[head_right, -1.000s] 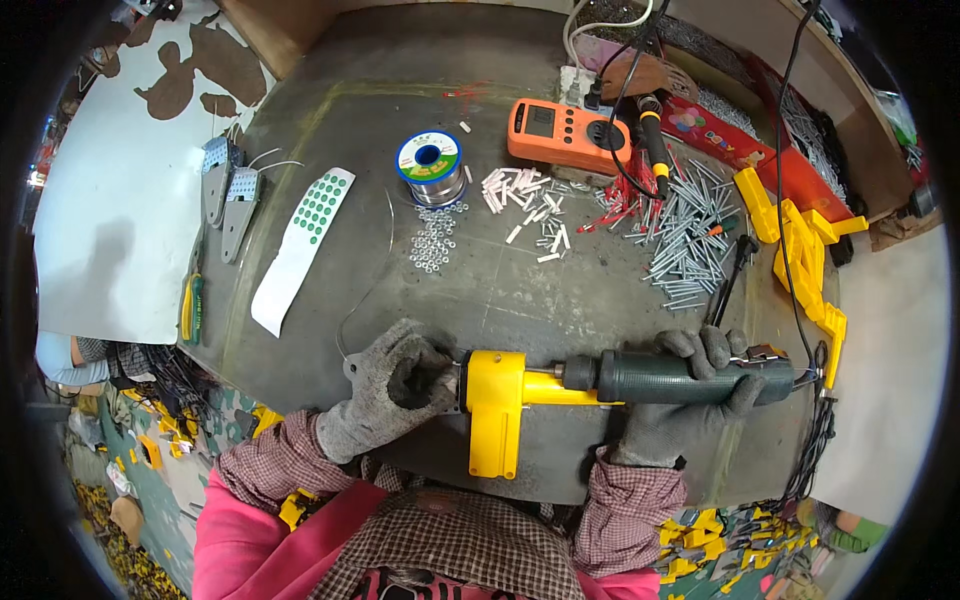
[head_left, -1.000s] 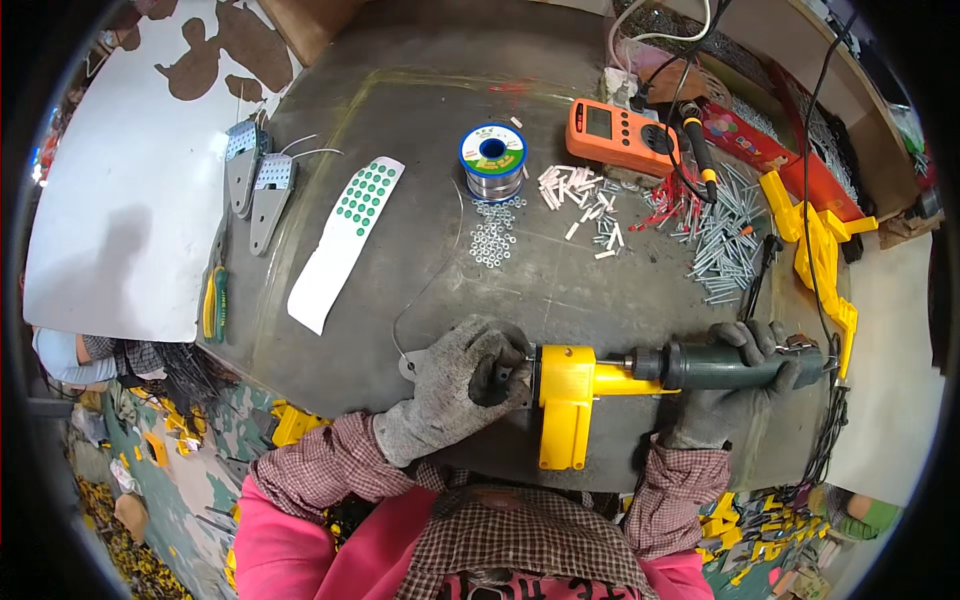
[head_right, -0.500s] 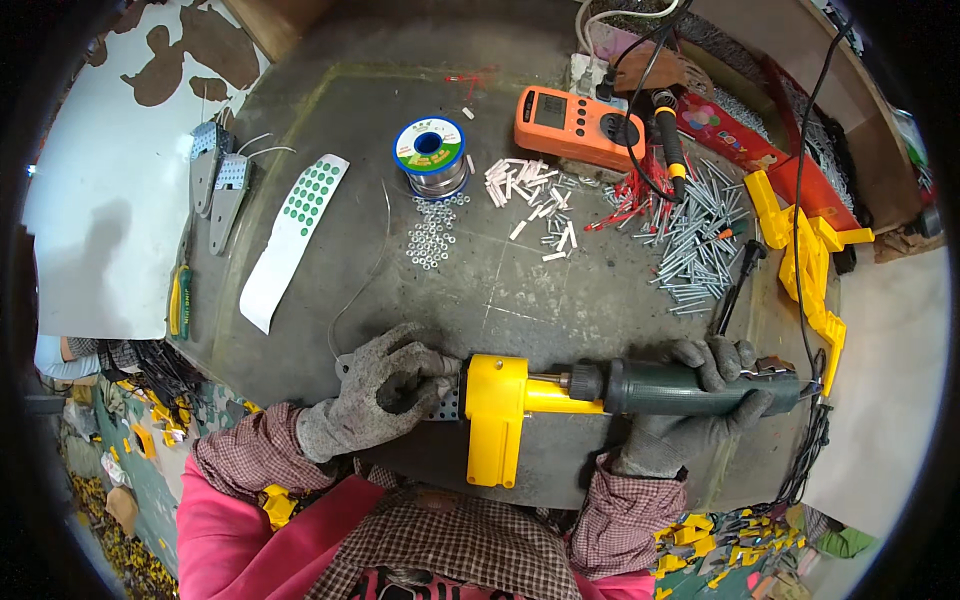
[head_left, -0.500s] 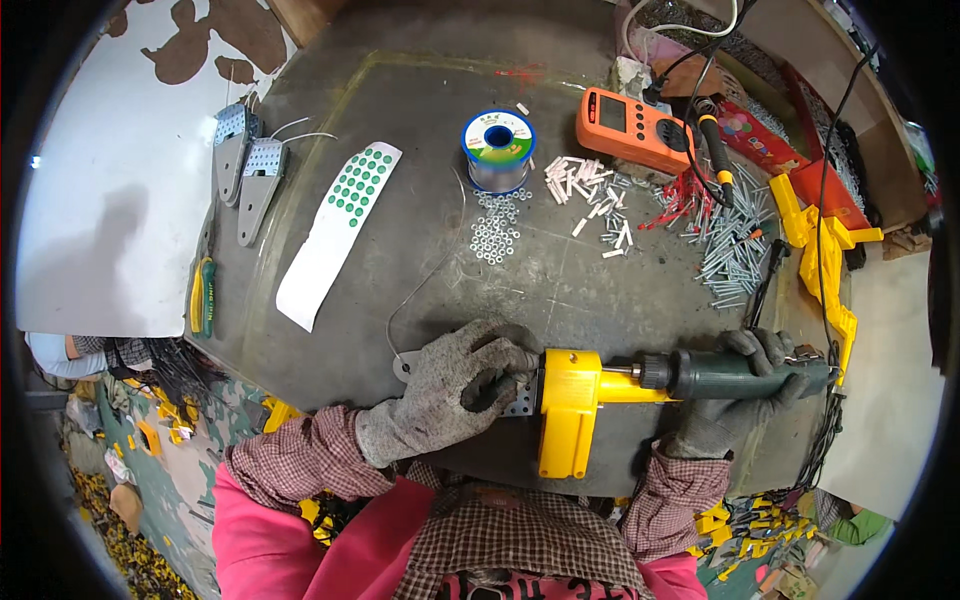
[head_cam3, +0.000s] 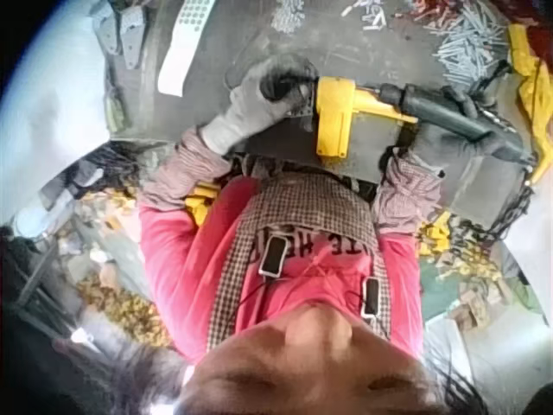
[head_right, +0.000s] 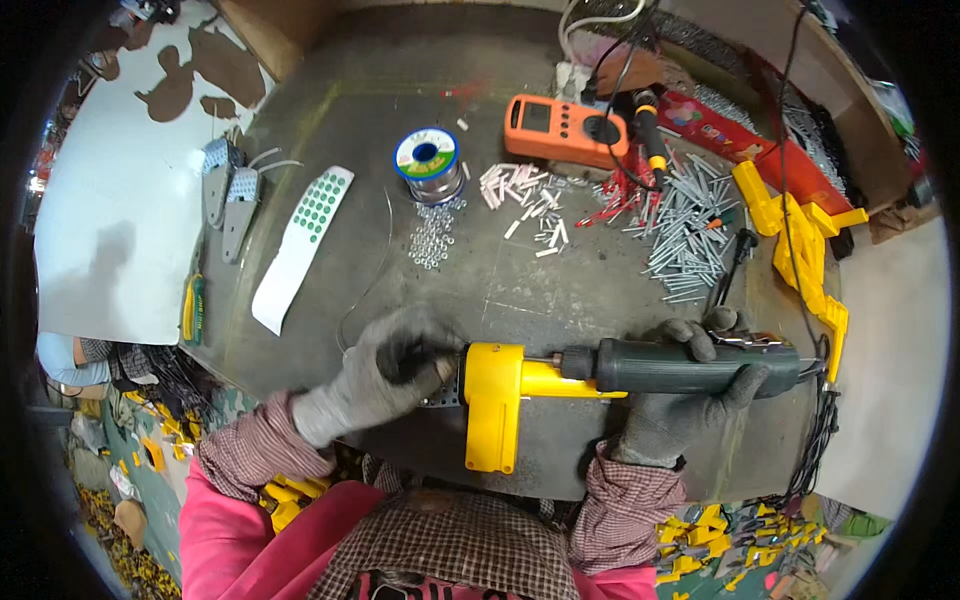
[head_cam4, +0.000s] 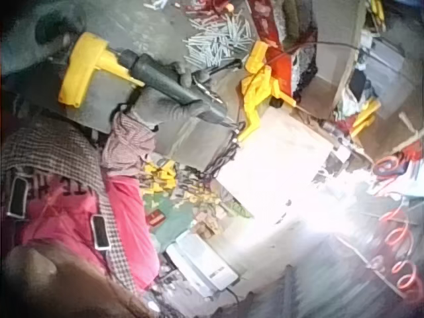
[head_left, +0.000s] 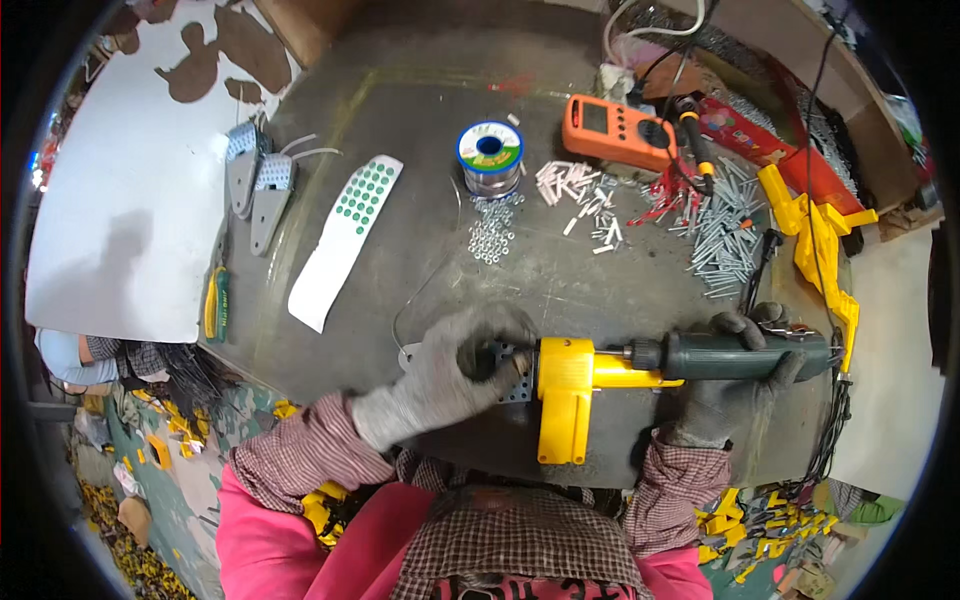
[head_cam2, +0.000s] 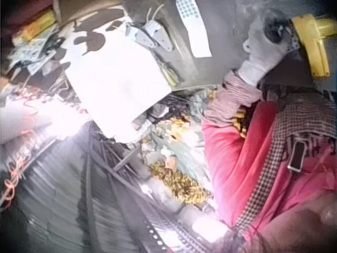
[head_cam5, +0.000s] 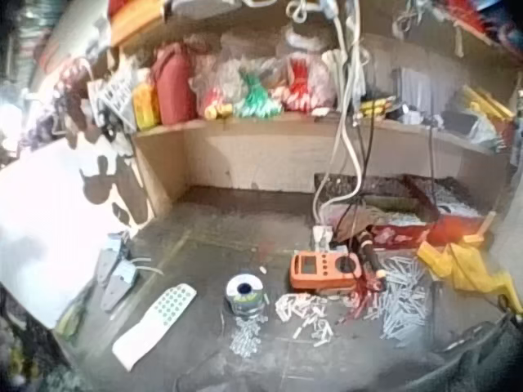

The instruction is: The person assembles a yellow plastic tool housing by inserting internal wiring and metal plates, soldering the solder wire with a soldering iron, and fastening screws with an electric screwdriver.

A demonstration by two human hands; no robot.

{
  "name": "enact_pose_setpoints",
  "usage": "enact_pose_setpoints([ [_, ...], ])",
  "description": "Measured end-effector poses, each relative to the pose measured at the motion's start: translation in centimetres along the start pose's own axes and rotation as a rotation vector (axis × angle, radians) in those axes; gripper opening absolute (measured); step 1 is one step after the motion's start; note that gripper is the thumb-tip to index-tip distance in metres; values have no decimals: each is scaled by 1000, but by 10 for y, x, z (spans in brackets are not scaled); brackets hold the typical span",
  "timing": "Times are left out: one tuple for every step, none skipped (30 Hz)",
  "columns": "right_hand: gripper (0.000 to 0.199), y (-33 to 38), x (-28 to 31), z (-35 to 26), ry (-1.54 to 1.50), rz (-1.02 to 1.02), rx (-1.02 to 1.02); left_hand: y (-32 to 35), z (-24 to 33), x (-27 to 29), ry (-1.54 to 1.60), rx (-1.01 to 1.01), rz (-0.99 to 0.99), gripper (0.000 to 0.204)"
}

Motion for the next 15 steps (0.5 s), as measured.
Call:
enact_pose_setpoints([
  [36, 3, -10, -1, -12, -82, -18, -15, 10, 11, -175, -84, 46, 26],
  [39, 6, -18, -2, -32, -162, -38, -32, 23, 22, -358, -166, 92, 23],
  [39, 4, 7, -22, -74, -158, 39, -54, 32, 21, -668, -206, 46, 20],
  [39, 8, 12, -27, -80, -159, 45, -74, 39, 17, -980, -235, -1, 17],
  [40, 10, 17, -33, -113, -150, 50, -84, 32, 17, -985, -237, 1, 17],
  [41, 10, 15, -30, -139, -158, 39, -86, 10, 8, -1183, -271, -138, 15],
  [41, 12, 18, -30, -168, -151, 41, -94, 4, -8, -1369, -320, -305, 15],
  [41, 15, 17, -32, -166, -153, 50, -100, 6, -12, -1367, -330, -305, 15],
  [41, 16, 16, -29, -140, -127, 31, -105, -6, -14, -1419, -229, -394, 15],
  [41, 18, 17, -26, -115, -95, 14, -107, -16, -16, -1465, -129, -490, 16],
  [42, 18, 19, -25, -132, -94, 10, -109, -12, -20, -1442, -198, -474, 14],
  [42, 18, 21, -26, -131, -89, 17, -112, -17, -23, -1439, -205, -479, 14],
  [42, 18, 18, -25, -146, -123, 7, -114, -20, -24, -1403, -210, -487, 13],
  [42, 19, 14, -24, -161, -159, -4, -116, -22, -23, -1367, -213, -492, 13],
  [42, 20, 13, -23, -165, -163, -10, -118, -25, -18, -1372, -208, -489, 13],
])
Point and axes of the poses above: each hand's wrist, its own y-axis away from the middle knuckle, its own x-axis out of the back of the hand, z = x × y, the point moved 10 cm from there along -y, towards the middle knuckle, and after that the axes turned 7 degrees about -x, right-handed, at the moved point
